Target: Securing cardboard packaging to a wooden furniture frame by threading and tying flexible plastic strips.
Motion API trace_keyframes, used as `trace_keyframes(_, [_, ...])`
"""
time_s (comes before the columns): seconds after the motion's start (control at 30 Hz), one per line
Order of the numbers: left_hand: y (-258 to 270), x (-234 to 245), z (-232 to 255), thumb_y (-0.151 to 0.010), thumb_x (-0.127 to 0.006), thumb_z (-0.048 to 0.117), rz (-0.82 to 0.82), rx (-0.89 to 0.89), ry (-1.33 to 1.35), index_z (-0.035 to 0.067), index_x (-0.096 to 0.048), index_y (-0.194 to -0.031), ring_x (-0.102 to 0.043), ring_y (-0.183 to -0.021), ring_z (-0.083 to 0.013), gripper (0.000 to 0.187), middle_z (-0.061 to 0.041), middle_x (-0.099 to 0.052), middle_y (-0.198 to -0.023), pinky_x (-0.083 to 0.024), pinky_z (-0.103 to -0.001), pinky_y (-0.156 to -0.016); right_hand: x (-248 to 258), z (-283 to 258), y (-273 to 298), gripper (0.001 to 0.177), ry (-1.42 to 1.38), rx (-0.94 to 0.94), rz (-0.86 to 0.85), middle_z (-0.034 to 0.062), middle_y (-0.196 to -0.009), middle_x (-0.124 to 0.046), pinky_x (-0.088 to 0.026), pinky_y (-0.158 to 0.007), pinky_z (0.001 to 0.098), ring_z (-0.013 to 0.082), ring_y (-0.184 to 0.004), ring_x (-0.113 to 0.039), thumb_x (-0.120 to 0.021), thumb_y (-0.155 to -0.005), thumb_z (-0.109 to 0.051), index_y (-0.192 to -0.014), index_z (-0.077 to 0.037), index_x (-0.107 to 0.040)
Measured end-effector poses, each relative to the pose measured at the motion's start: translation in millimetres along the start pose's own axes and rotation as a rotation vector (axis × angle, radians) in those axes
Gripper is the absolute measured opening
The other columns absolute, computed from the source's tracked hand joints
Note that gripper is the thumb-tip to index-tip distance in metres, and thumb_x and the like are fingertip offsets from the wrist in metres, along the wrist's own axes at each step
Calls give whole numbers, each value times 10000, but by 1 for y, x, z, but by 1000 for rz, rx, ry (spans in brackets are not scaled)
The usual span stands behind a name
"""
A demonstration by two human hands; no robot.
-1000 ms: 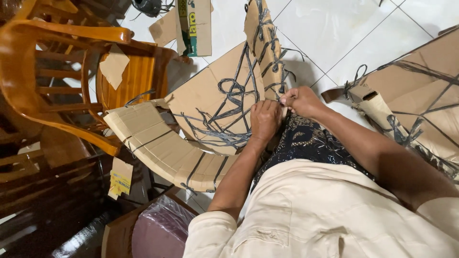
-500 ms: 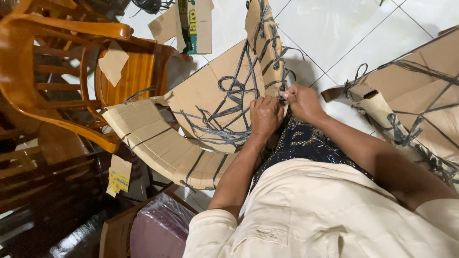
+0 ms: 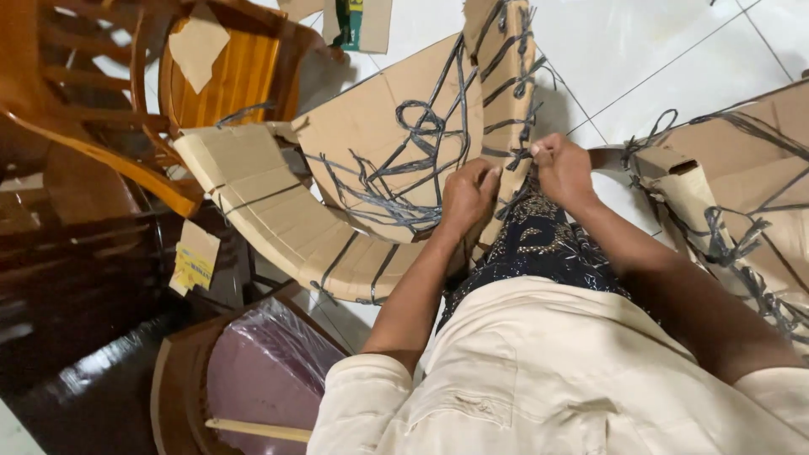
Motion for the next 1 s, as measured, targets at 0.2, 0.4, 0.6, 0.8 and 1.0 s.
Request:
trace_keyframes(0.2, [69,55,-61,-1026,-610,282,-199,639,190,98,-727,-1097,-730,-974,-413,230,-203,-753,-977,-566,-499,-871,25,-41,28,143,-366,215,202,164,-890,-676,-521,-737,369,230,-773,-639,-543,-1094,6,-1210,21,-625])
trace_keyframes(0.4, [118,58,-128,-984,-623,307,-530,859,34,100,-744,-1186,-686,-1148,-417,313,-218,-740,-1160,-546,-508,-976,-15,-79,40,125,-346,377,-4,149,-811,-703,-517,-658,359,233,-702,-644,-663,-1034,0,-1144,-17,-718])
trace_keyframes(0.6, [122,37,-152,-979,-636,308,-585,827,108,54,-703,-1278,-646,-1226,-427,398,-255,-697,-1259,-538,-495,-1036,-55,-58,23,141,92,553,114,103,-846,-735,-575,-710,415,303,-790,-719,-678,-1057,-162,-1169,-135,-759])
trace_keyframes(0.8, [125,2,-205,-981,-568,353,-801,798,30,41,-648,-1365,-572,-1347,-400,501,-234,-620,-1416,-485,-477,-1128,-70,-60,22,192,378,798,371,-33,-820,-646,-581,-741,281,190,-762,-703,-583,-1116,-298,-1086,-224,-757])
trace_keyframes(1.0, [80,-10,-224,-966,-553,334,-755,762,22,20,-656,-1339,-593,-1317,-405,498,-242,-626,-1394,-505,-469,-1104,-67,-61,22,244,487,811,381,-9,-760,-589,-566,-659,284,210,-688,-671,-538,-1129,-294,-1063,-193,-750])
Point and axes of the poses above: each hand's wrist, its own y-axis away from the middle knuckle, its own x-axis out of the back of the hand, z = x × y, the point moved 2 cm from there along -y, towards the middle knuckle
